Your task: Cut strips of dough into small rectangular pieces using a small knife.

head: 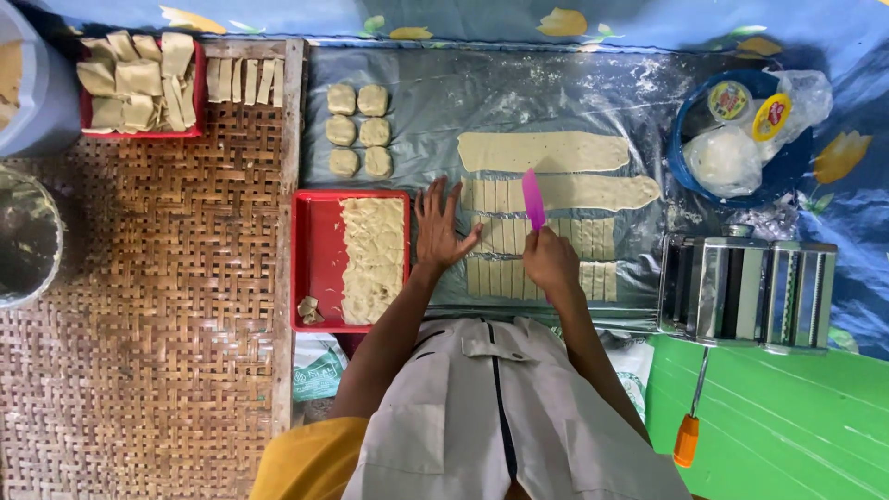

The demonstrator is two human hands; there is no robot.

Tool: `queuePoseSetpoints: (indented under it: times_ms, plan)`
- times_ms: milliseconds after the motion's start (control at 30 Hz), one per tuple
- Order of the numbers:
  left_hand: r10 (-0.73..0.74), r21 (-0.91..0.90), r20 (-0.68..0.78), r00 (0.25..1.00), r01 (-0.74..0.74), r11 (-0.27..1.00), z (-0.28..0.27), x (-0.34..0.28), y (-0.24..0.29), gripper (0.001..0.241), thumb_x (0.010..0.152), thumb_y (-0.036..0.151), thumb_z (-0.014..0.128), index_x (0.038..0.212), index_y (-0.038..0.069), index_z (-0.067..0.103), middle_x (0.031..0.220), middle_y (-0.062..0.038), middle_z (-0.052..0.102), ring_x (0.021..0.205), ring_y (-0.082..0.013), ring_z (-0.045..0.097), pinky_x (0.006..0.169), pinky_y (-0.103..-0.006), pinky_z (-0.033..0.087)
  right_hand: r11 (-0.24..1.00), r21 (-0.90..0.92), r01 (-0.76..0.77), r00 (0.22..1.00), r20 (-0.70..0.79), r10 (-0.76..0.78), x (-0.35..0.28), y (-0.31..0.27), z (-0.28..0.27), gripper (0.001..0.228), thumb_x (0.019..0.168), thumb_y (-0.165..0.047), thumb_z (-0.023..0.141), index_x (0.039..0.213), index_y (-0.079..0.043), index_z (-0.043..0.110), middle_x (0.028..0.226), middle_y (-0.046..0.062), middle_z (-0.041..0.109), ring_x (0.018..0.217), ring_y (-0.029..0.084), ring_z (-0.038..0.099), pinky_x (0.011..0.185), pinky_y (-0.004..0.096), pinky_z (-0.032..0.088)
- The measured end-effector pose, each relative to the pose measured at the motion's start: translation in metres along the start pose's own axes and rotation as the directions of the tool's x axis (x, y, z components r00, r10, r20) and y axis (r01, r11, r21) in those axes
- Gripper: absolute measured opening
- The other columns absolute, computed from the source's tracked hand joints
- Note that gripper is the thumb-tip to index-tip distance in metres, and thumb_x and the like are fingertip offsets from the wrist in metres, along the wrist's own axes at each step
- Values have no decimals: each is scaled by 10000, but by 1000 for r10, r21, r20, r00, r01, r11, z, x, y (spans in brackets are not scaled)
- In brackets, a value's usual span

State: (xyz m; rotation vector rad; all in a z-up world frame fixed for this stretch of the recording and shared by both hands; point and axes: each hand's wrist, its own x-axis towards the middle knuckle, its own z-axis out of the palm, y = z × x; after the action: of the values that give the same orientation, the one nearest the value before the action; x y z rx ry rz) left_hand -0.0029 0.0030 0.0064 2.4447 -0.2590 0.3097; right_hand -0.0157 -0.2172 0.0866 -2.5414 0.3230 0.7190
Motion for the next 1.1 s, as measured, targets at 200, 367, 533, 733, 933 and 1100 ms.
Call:
queuePoseSetpoints:
  times_ms: [200, 367, 533, 733, 933, 1100]
  plan:
    - [-29, 43, -39, 999, 30, 999, 2, 5, 7, 558, 924, 487, 592, 1353, 129, 590, 1455, -208, 450, 1425, -391, 388, 1157, -650, 235, 993, -33, 112, 980, -161, -116, 6, 30, 28, 449, 1057, -341, 403, 967, 15, 663, 868, 343, 706, 941, 556, 701, 816, 642, 549]
    - [20, 152, 58, 998, -29, 988, 34, 21, 31, 509, 850, 426, 663, 1321, 234, 652, 1497, -156, 442, 1449, -373, 367, 1161, -660, 239, 996, -37, 83, 982, -168, -89, 19, 33, 33, 466, 1056, -363, 398, 1025, 12, 672, 914, 352, 704, 967, 568, 693, 826, 642, 551]
    - [-79, 217, 229, 970, 29, 976, 39, 30, 59, 530, 919, 492, 519, 1415, 320, 594, 1624, -176, 312, 1540, -401, 222, 1184, -699, 134, 994, -82, 77, 985, -150, -88, 34, 44, 41, 509, 1052, -411, 380, 1062, 7, 672, 949, 346, 701, 973, 582, 686, 825, 653, 542]
    - [-85, 219, 276, 957, 23, 975, 42, 28, 62, 564, 925, 518, 527, 1459, 336, 549, 1641, -214, 265, 1549, -429, 188, 1165, -736, 123, 990, -43, 131, 977, -164, -136, 25, 37, 35, 487, 1060, -356, 370, 1012, 28, 667, 901, 371, 685, 923, 598, 682, 786, 668, 547]
    - [-102, 218, 310, 945, 34, 975, 41, 30, 64, 578, 953, 563, 458, 1475, 325, 528, 1651, -227, 226, 1555, -424, 164, 1166, -736, 108, 987, -132, 92, 978, -176, -115, 39, 41, 45, 486, 1054, -382, 389, 1020, 17, 664, 887, 323, 700, 879, 567, 705, 748, 647, 557]
    - [-107, 228, 324, 940, 32, 973, 40, 31, 64, 580, 954, 580, 472, 1465, 312, 537, 1657, -231, 211, 1558, -419, 155, 1169, -731, 120, 990, -90, 110, 973, -192, -126, 30, 31, 39, 460, 1055, -344, 394, 1022, 26, 666, 886, 335, 699, 856, 574, 703, 724, 649, 564]
